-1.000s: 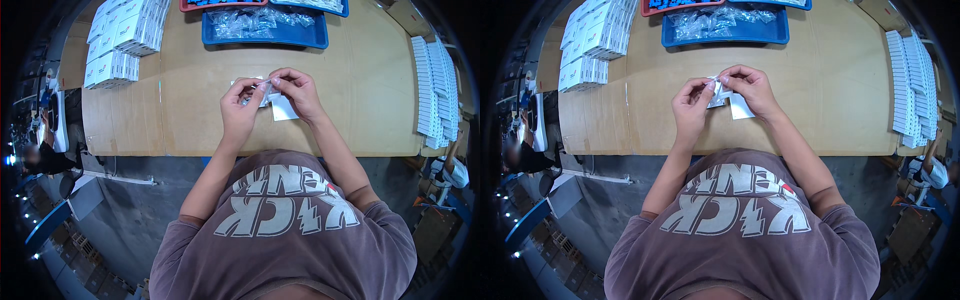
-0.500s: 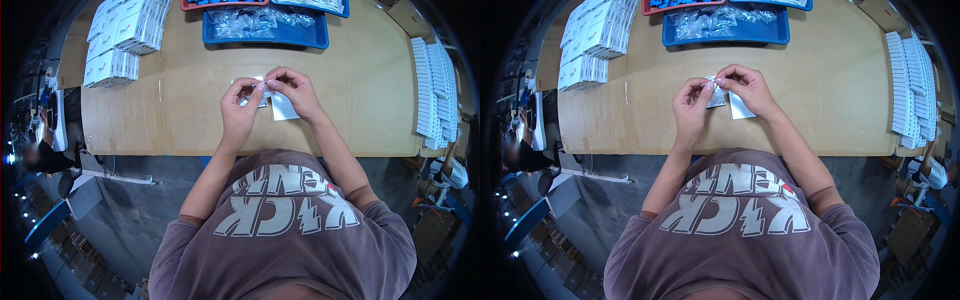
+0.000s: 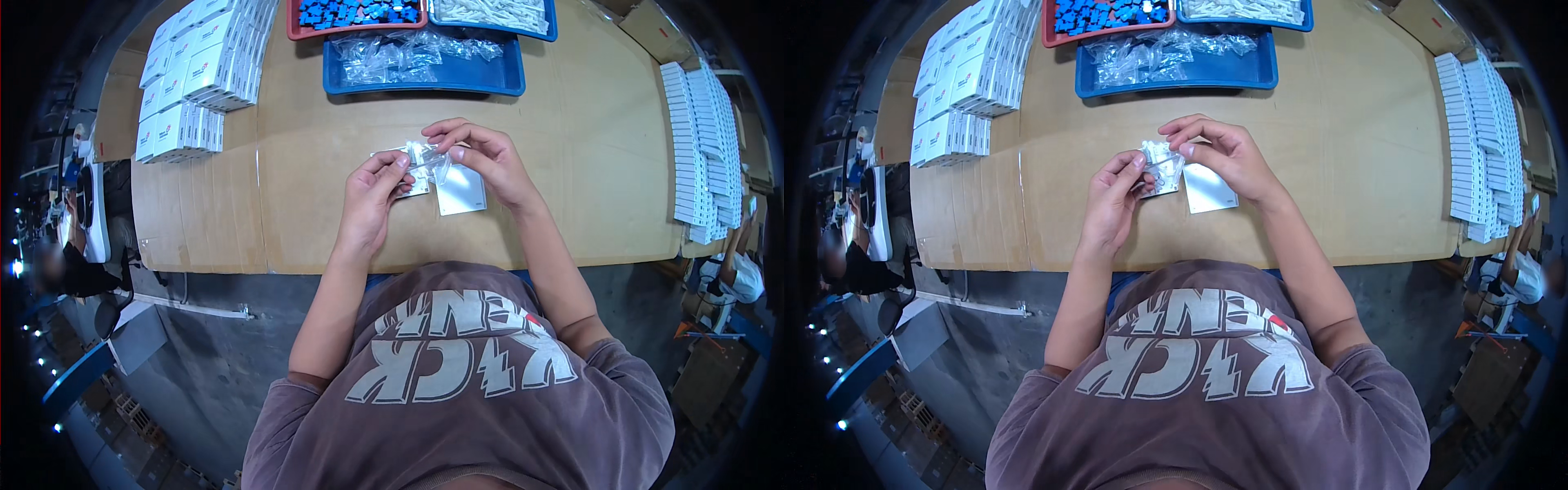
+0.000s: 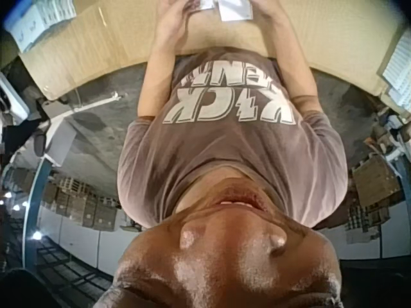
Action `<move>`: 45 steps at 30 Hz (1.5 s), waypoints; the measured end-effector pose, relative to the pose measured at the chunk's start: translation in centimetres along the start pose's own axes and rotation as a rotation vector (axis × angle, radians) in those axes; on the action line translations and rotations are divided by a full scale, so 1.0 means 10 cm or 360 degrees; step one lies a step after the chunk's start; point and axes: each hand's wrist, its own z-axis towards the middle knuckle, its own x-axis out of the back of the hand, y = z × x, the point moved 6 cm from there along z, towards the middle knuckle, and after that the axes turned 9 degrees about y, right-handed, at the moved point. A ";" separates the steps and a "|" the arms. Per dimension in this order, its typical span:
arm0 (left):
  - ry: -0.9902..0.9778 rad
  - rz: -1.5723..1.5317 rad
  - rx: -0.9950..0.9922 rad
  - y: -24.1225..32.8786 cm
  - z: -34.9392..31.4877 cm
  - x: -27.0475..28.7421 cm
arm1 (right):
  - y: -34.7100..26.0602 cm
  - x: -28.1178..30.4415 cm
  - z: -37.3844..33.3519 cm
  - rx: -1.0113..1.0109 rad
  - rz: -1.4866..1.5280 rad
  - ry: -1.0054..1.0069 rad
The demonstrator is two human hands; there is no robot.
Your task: Sorting and packaging small electronic or plastic components into designated white boxes at an industrial workstation.
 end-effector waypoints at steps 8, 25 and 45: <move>0.0112 0.0191 -0.0330 0.04 -0.05 -0.02 | 0.20 -0.08 -0.08 -0.0294 0.0032 0.0033; 0.0062 0.0076 -0.0571 0.08 -0.10 -0.08 | 0.26 -0.21 -0.05 -0.0302 0.0083 0.0208; 0.0162 0.0481 -0.0734 0.11 -0.13 0.00 | 0.25 -0.19 0.02 -0.0200 0.0027 0.0312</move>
